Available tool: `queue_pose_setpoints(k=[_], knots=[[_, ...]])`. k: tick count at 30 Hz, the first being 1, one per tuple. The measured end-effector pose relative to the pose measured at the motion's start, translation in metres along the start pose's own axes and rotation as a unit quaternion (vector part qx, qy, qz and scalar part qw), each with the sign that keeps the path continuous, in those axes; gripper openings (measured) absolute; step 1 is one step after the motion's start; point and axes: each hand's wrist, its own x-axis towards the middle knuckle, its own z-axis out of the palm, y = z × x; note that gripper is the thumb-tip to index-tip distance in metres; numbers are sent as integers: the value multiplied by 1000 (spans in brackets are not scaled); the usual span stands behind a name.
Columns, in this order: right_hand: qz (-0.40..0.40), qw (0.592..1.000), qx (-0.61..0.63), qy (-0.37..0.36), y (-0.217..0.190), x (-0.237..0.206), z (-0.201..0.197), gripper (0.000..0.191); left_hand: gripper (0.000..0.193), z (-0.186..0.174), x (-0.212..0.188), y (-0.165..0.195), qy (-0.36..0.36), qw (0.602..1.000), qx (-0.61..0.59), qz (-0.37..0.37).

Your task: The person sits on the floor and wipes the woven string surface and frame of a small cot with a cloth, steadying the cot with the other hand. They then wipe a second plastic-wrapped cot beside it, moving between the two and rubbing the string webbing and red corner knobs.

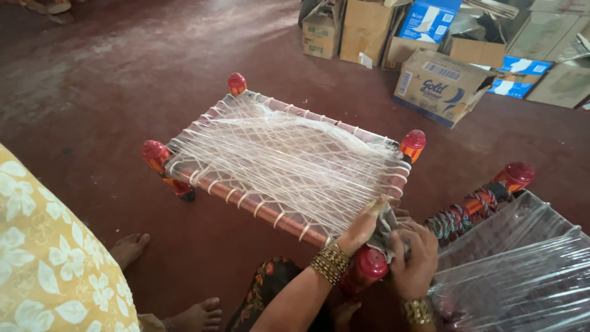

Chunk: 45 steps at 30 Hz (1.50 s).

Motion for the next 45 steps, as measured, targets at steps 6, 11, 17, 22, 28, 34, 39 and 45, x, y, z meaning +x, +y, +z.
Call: queue_pose_setpoints(k=[6, 11, 17, 22, 28, 34, 39, 45], knots=[[8, 995, -28, -97, 13, -8, -17, 63, 66, -2, -5, 1, -2, 1000, 15, -19], [-9, 988, -69, -137, 32, -5, -30, 53, 58, -1, -1, -4, 2, 998, 29, 49], [45, 986, -101, -124, 56, -13, -27, 24, 55, 1, -2, -6, -75, 993, -94, 19], [147, 957, -209, -138, 93, -8, -17, 22, 52, 2, -4, -4, -66, 984, -158, -49], [251, 967, -1, -46, 105, 18, -12, 25, 50, 2, 1, -5, -53, 974, -202, -90], [79, 992, -74, -71, 48, -1, 6, 15, 51, -3, -4, -9, -19, 999, 20, 23], [90, 974, -125, -166, 41, 39, 7, 18, 51, -1, -3, -10, -20, 998, 43, 47], [63, 980, -175, -71, 16, 28, 7, 12, 51, -4, -1, -12, -3, 999, 33, 26]])
